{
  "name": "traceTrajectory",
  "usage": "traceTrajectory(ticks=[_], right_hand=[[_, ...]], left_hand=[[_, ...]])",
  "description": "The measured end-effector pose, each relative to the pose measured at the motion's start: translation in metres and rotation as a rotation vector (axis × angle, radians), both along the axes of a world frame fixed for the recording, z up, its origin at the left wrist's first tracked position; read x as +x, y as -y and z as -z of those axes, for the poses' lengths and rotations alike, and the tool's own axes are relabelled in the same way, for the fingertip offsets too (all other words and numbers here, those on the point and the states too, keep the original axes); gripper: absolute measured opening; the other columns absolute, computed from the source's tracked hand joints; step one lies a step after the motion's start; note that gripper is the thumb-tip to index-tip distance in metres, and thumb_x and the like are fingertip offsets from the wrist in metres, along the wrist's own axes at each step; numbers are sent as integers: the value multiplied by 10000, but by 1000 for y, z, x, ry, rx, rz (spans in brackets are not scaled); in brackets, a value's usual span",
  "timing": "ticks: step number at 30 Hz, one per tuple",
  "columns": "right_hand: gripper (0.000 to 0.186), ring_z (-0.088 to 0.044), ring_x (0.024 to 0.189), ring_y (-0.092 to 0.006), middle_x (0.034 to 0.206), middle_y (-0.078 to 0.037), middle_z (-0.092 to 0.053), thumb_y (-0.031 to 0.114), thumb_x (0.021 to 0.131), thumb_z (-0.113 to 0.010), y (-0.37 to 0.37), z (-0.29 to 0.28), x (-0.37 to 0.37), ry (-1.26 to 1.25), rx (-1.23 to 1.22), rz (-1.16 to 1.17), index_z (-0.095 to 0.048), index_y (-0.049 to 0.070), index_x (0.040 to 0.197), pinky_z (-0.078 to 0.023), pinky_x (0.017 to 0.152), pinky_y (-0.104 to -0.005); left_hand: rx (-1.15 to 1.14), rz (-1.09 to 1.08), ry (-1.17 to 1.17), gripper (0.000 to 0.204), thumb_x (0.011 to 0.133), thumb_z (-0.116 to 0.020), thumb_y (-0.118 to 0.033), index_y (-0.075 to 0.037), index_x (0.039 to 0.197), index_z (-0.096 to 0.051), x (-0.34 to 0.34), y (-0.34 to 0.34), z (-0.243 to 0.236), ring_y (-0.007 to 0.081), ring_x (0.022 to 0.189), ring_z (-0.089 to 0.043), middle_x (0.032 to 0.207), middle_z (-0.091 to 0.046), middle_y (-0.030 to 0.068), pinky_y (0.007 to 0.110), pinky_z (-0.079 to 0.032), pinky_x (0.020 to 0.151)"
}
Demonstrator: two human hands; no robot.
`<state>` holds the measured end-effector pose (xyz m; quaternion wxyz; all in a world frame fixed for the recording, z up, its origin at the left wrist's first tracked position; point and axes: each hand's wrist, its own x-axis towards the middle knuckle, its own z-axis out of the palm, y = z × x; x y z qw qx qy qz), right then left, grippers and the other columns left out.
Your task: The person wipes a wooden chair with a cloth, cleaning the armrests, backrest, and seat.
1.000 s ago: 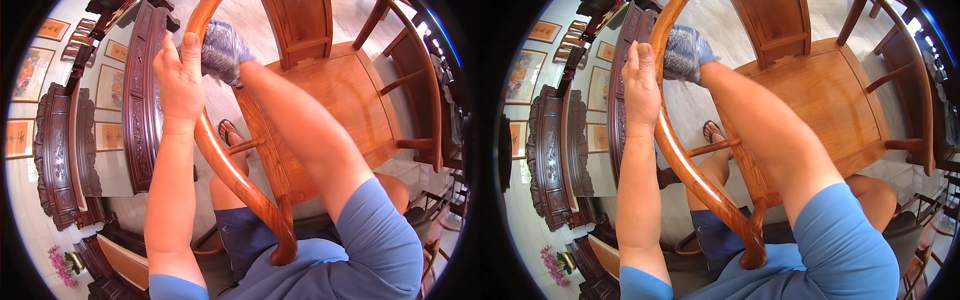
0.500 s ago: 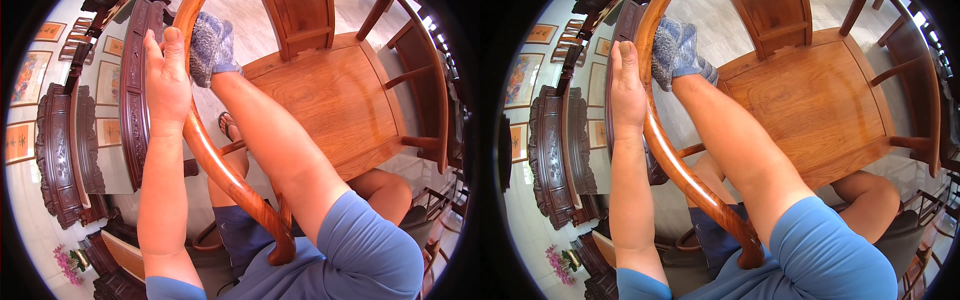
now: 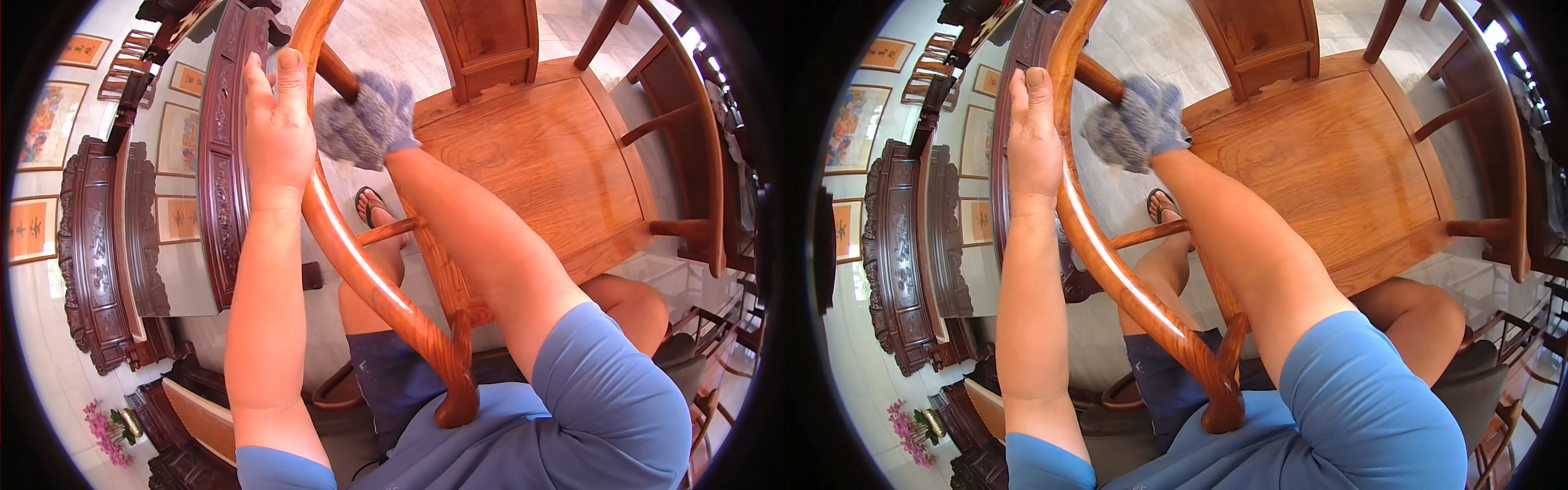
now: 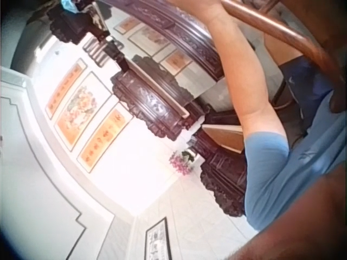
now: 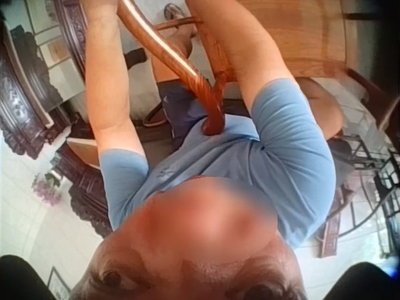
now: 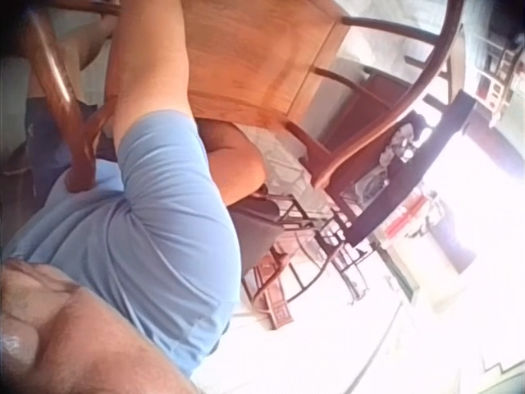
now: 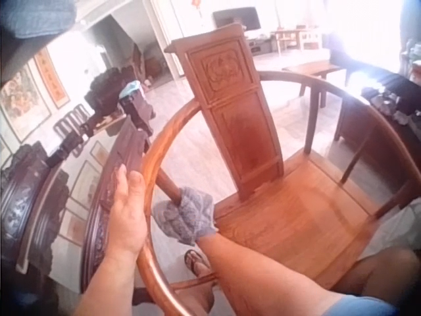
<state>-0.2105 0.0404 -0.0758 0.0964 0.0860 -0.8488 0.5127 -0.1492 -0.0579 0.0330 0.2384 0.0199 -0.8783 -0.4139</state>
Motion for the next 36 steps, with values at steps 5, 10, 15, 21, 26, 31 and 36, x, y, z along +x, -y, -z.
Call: traceTrajectory(ticks=[5,10,15,21,26,31,36], right_hand=[[333,-739,941,-369,997,-174,-756,355,810,-750,-23,63,-36,199,341,-296,-738,112,1036,-585,823,-442],[209,-689,881,-293,925,-131,-711,305,872,-639,10,-30,-47,-427,204,-63,-741,148,963,-535,742,-470],[281,-682,1080,-320,1102,-155,-725,273,891,-668,17,-18,-71,-295,-391,-254,-750,126,1115,-557,915,-436],[334,-689,1117,-303,1180,-138,-733,246,882,-726,-21,-61,-72,-688,263,-613,-732,111,1187,-544,968,-392],[346,-693,1112,-299,1179,-136,-734,256,869,-744,9,-52,-46,-474,-102,-399,-730,114,1184,-533,981,-394],[360,-697,1107,-294,1178,-134,-735,266,856,-763,20,-46,-36,-490,-17,-193,-729,117,1181,-522,994,-396],[375,-702,1102,-290,1177,-132,-736,276,843,-781,-3,-51,-76,-416,71,-684,-728,119,1178,-511,1006,-398]], left_hand=[[-79,0,12,1038,992,-431,-756,119,1543,-333,-3,-1,-3,415,1407,-483,1429,-542,344,404,-376,1156],[-13,-21,6,1051,985,-458,-751,101,1573,-279,-1,-1,1,405,1450,-423,1529,-429,347,402,-332,1187],[1,16,-28,1073,988,-456,-747,132,1568,-247,-5,-6,5,407,1487,-379,1556,-397,355,402,-304,1209],[-51,-23,-15,1097,968,-448,-781,105,1583,-245,-3,2,4,406,1463,-411,1540,-420,337,394,-326,1193],[-59,-23,-26,1108,955,-452,-800,90,1586,-259,-1,4,4,399,1429,-450,1499,-463,317,386,-353,1168],[38,-18,23,1113,947,-477,-801,97,1576,-282,-1,-2,0,349,1356,-517,1455,-510,283,361,-394,1119],[1,-18,43,1101,949,-485,-795,99,1567,-309,0,0,0,343,1350,-521,1457,-513,283,356,-392,1123]])
